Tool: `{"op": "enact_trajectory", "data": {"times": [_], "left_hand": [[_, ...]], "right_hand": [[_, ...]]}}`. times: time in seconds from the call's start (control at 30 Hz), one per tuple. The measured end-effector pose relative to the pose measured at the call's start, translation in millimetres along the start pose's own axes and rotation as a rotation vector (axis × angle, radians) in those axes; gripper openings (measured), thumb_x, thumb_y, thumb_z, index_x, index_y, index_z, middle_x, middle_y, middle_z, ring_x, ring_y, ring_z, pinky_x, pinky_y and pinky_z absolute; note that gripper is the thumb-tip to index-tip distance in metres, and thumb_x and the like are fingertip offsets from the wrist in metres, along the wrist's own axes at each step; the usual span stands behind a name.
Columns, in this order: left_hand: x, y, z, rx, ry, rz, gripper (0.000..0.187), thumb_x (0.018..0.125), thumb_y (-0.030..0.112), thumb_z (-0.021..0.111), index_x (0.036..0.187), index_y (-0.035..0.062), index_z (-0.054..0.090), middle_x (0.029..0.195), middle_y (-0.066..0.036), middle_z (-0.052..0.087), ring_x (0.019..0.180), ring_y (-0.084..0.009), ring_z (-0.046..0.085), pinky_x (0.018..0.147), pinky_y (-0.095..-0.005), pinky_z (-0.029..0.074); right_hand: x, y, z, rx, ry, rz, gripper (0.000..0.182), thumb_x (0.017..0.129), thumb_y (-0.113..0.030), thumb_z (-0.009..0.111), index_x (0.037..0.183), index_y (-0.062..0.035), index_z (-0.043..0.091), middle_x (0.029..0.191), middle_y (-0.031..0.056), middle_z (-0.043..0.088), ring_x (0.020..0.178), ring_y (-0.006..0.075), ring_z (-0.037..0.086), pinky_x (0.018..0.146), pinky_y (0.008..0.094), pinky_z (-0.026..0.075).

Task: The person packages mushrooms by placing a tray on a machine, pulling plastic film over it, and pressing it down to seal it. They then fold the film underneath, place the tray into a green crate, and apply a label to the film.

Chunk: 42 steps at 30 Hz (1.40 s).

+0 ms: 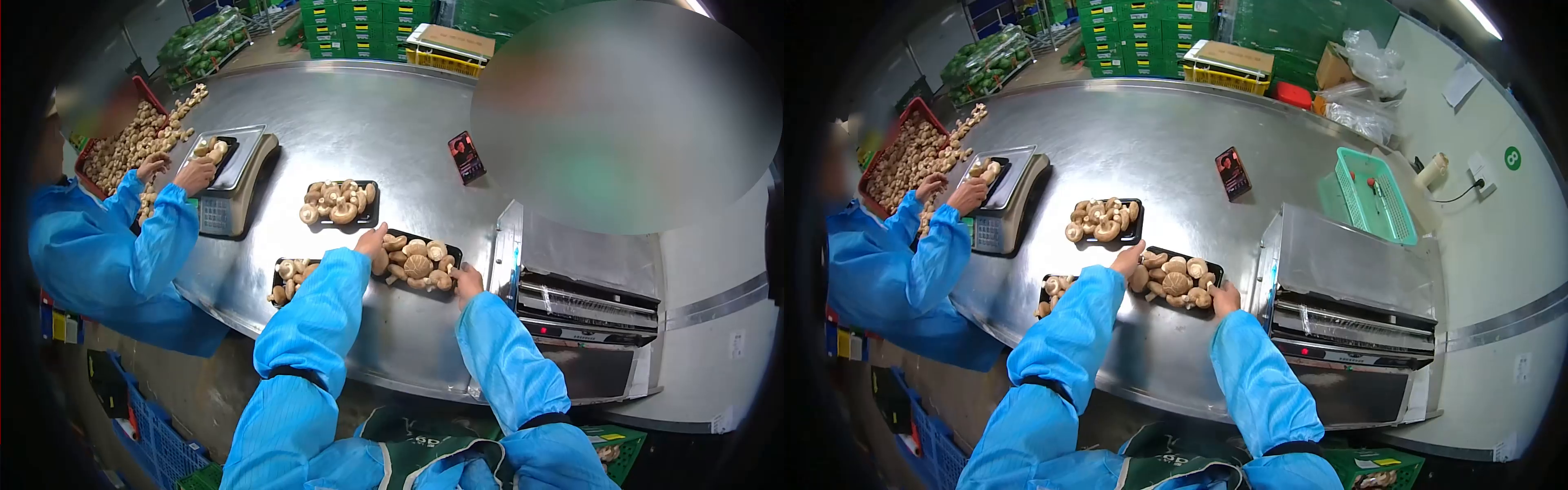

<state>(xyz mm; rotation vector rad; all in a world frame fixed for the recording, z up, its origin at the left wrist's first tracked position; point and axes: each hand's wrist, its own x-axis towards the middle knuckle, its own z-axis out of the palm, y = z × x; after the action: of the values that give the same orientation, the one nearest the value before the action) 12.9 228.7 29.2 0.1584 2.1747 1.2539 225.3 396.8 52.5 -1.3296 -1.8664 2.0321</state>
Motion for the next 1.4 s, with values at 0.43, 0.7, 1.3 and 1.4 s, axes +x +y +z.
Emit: {"op": "enact_trajectory", "data": {"times": [0.43,0.7,1.3,1.4], "left_hand": [[-118,120,-67,-0.166,-0.414,-0.178,0.049,0.091,0.045,0.045,0.119,0.0047,0.048,0.119,-0.011,0.045,0.109,-0.0260,0.043,0.080,-0.0395,0.042],[-187,239,-52,-0.335,-0.514,-0.006,0.049,0.096,0.037,0.035,0.124,-0.0028,0.041,0.125,-0.018,0.042,0.118,-0.0299,0.039,0.099,-0.0445,0.035],[-156,260,239,-0.682,-0.607,-0.135,0.056,0.091,0.043,0.045,0.128,0.0019,0.038,0.114,-0.011,0.048,0.103,-0.0240,0.045,0.092,-0.0376,0.037],[-187,264,230,-0.733,-0.537,-0.110,0.055,0.092,0.044,0.043,0.130,0.0043,0.037,0.119,-0.012,0.047,0.108,-0.0234,0.044,0.095,-0.0382,0.035]], "right_hand": [[-63,-43,-15,0.224,0.093,-0.131,0.019,0.074,-0.001,0.055,0.090,0.0069,0.062,0.077,0.0122,0.062,0.066,0.0190,0.057,0.059,0.0308,0.045],[-123,-149,-108,0.277,-0.082,-0.125,0.022,0.080,-0.006,0.057,0.100,0.0039,0.055,0.095,0.0126,0.056,0.082,0.0234,0.056,0.058,0.0350,0.048],[-53,-125,-415,-0.161,0.103,-0.167,0.025,0.085,-0.007,0.053,0.107,0.0022,0.057,0.089,0.0104,0.060,0.066,0.0163,0.053,0.052,0.0309,0.045],[-83,-127,-441,-0.349,0.007,-0.298,0.023,0.085,-0.007,0.052,0.105,0.0025,0.058,0.084,0.0108,0.060,0.065,0.0161,0.054,0.057,0.0305,0.047]]}}
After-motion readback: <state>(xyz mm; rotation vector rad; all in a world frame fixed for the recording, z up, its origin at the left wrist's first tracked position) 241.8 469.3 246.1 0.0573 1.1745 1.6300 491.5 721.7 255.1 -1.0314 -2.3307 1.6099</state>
